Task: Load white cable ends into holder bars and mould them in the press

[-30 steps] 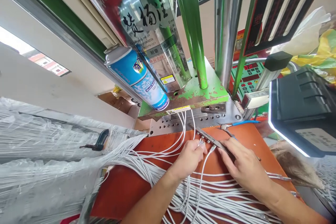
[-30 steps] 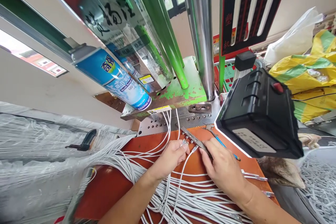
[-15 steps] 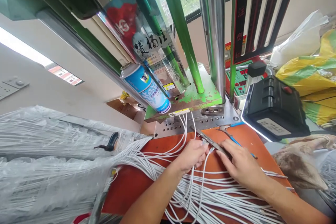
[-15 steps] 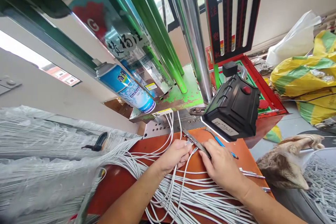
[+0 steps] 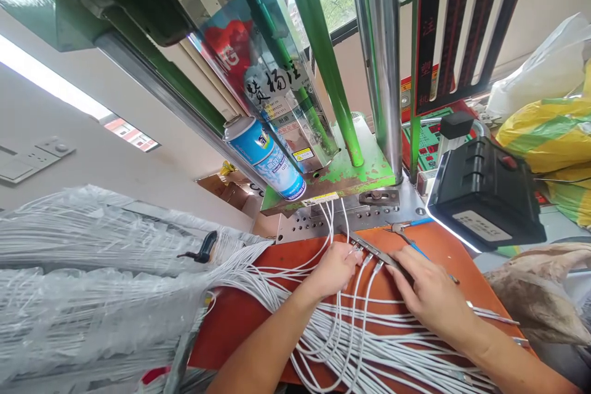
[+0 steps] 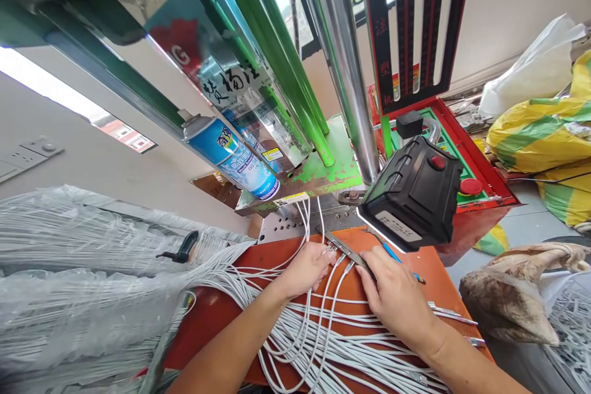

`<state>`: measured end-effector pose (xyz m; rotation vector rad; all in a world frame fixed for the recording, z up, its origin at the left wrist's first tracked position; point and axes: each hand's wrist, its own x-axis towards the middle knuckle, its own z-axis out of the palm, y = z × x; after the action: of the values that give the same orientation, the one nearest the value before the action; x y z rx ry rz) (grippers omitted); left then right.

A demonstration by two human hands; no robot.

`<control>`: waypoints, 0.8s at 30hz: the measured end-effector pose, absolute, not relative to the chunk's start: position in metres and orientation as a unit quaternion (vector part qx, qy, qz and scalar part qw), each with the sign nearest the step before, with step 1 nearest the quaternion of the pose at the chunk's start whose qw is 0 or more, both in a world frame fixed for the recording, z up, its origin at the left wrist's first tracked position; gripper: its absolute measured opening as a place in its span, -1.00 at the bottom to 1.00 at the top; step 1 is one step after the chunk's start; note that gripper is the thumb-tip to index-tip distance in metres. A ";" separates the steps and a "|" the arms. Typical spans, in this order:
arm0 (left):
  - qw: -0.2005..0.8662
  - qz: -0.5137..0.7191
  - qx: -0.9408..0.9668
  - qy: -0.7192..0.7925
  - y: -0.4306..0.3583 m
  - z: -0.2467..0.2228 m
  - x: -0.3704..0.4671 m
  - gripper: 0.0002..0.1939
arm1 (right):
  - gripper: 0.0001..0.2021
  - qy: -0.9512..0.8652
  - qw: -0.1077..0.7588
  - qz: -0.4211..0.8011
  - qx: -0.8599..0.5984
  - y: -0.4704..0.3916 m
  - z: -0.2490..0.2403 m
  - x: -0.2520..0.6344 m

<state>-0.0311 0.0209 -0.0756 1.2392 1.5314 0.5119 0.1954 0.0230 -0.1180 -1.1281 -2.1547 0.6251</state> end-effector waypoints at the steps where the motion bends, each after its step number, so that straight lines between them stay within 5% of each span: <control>1: 0.531 0.208 0.520 0.636 0.022 -0.074 -0.032 -0.61 | -0.74 -0.816 0.311 0.232 -0.428 0.023 -0.118 0.195; 17: 0.620 0.202 0.493 0.576 0.025 -0.065 -0.039 -0.40 | -0.73 -0.816 0.312 0.250 -0.418 0.025 -0.113 0.199; 24: 0.629 0.164 0.472 0.596 0.024 -0.052 -0.055 -0.48 | -0.70 -0.806 0.317 0.237 -0.441 0.026 -0.114 0.199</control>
<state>-0.0551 0.0245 -0.0520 1.0817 1.3646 0.3746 0.1990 0.0261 -0.1143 -1.1610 -2.1216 0.6233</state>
